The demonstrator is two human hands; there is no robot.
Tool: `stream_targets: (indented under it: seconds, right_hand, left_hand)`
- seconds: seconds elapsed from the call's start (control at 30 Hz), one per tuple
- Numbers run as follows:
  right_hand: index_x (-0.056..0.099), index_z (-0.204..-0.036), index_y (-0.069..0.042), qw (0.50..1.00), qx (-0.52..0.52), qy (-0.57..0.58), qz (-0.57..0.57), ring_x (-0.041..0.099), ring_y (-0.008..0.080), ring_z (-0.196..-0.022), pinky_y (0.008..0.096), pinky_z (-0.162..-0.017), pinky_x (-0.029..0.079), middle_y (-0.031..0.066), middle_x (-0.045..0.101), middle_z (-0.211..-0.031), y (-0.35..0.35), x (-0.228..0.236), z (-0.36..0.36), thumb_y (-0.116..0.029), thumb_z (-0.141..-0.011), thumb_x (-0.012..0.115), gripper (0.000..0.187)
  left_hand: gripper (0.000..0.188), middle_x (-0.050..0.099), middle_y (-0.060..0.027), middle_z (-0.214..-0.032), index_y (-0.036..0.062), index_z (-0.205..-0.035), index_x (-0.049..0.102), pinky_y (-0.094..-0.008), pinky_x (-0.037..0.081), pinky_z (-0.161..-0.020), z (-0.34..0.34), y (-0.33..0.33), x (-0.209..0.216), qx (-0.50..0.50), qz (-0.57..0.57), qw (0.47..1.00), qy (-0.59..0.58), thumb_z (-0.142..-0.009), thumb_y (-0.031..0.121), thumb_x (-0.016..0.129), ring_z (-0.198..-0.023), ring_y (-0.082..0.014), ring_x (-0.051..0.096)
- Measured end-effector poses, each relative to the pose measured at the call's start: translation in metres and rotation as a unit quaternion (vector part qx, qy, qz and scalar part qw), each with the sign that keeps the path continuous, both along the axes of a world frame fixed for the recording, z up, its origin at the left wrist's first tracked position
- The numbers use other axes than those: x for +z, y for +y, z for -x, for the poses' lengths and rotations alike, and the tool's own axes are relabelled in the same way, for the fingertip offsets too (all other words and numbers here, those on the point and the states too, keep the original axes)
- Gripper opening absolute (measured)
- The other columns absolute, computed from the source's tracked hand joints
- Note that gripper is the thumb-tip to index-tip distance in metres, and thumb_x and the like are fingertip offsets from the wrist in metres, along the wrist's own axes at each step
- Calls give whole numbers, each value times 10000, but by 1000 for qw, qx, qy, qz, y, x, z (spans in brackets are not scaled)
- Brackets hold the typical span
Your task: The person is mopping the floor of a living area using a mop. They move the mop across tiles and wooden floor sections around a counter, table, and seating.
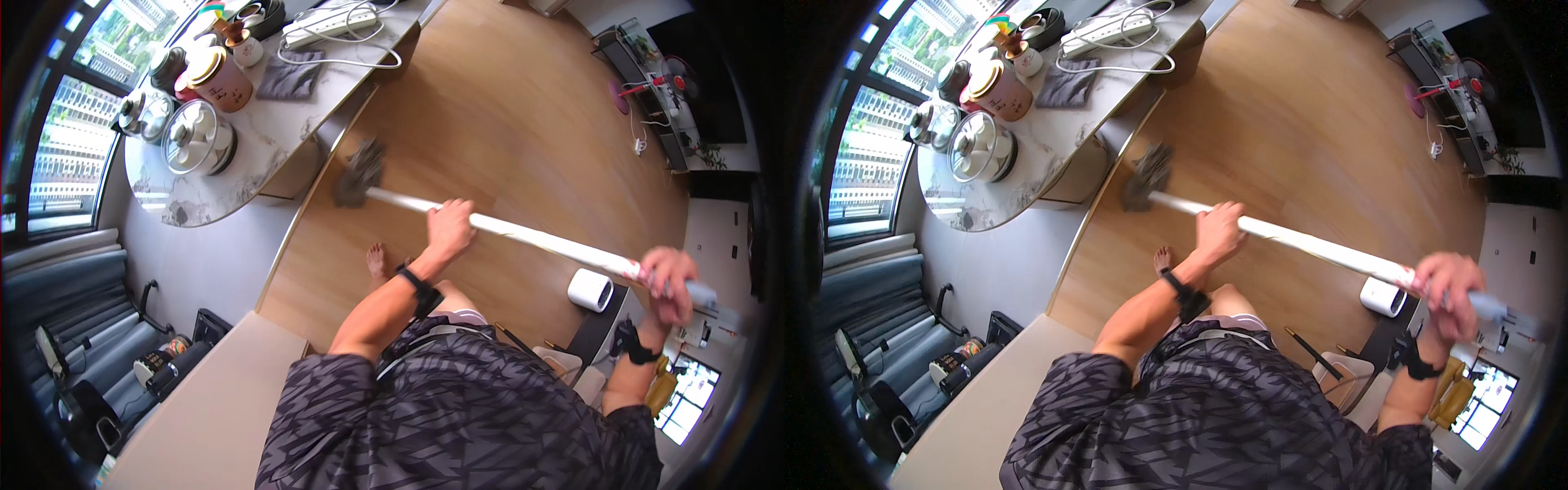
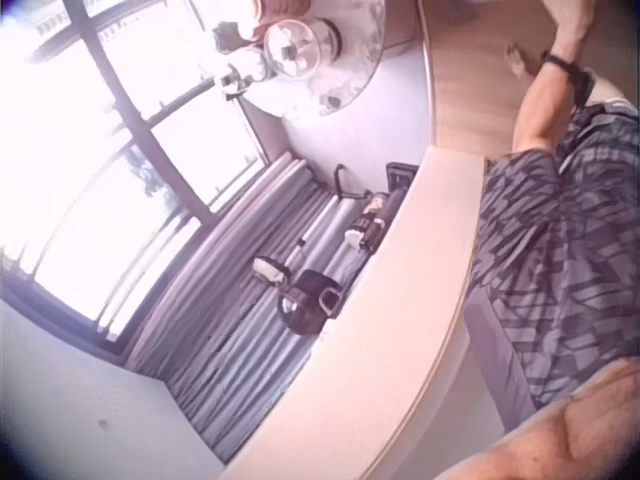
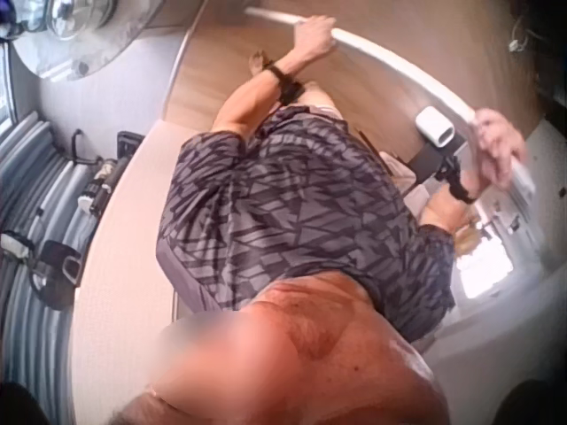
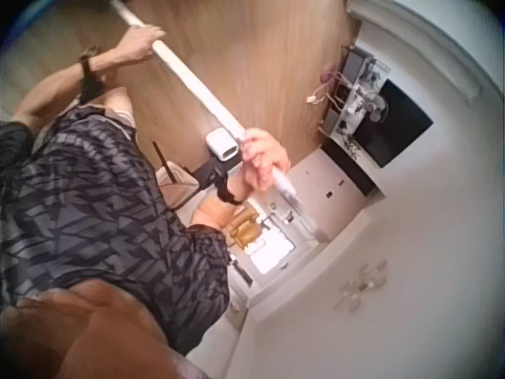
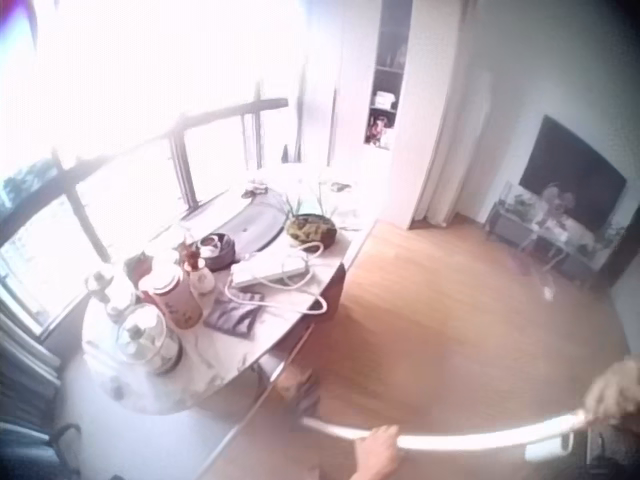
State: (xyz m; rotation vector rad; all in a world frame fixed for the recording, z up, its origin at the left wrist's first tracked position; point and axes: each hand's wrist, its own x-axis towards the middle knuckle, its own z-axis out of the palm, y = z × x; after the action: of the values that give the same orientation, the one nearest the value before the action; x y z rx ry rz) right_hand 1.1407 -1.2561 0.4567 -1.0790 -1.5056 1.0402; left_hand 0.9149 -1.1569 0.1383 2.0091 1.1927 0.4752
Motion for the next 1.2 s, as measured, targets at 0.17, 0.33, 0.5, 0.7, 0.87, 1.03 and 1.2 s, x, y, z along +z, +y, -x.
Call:
stream_targets:
  seconds: [0.17,0.33,0.5,0.7,0.87,1.03,1.2]
  right_hand:
    - [485,-690,-70,976,-34,176,122,573,242,-656,393,-694,483,78,557,-614,53,-96,51,-92,-858,450,173]
    - [566,-813,-9,925,68,194,320,621,272,-998,403,-854,495,109,656,-863,38,-194,74,-72,-936,503,152]
    - [557,-824,-10,911,97,203,345,596,329,-1045,418,-827,499,136,641,-912,38,-197,30,-89,-909,557,116]
    - [549,-788,4,958,39,204,198,618,305,-960,453,-898,469,146,640,-856,54,-141,-93,-46,-873,556,100]
    - [527,-802,-21,986,-30,125,108,609,310,-923,481,-908,461,128,620,-810,43,-132,-183,-191,-925,578,215]
    - [502,-810,-39,977,-82,152,124,588,314,-1001,481,-949,429,138,620,-867,41,-144,-216,-226,-931,582,236]
    - [519,-848,-49,979,-66,127,144,556,319,-1071,481,-987,391,130,611,-940,75,-153,-204,-197,-930,586,183]
  left_hand:
    - [236,627,-106,-852,95,-824,600,-474,442,-765,114,-42,-56,84,58,985,136,-654,235,683,-901,-315,603]
    - [186,648,-150,-925,107,-893,648,-490,430,-822,194,-99,-126,123,176,940,266,-749,222,624,-957,-340,593]
    - [158,649,-156,-937,100,-861,653,-477,458,-803,152,-97,-122,152,195,929,276,-743,202,627,-942,-352,601]
    - [172,616,-117,-974,107,-889,644,-444,485,-795,8,-29,-106,113,143,952,245,-729,170,632,-974,-327,585]
    - [150,577,-102,-943,90,-851,607,-453,464,-775,-114,48,-85,93,46,977,186,-701,93,613,-977,-316,550]
    - [113,577,-99,-934,87,-818,596,-430,443,-805,-170,107,-100,63,-13,991,117,-708,65,600,-1010,-303,537]
    - [94,589,-90,-924,102,-809,609,-426,435,-838,-169,168,-118,74,-38,990,113,-719,115,633,-1022,-300,533]
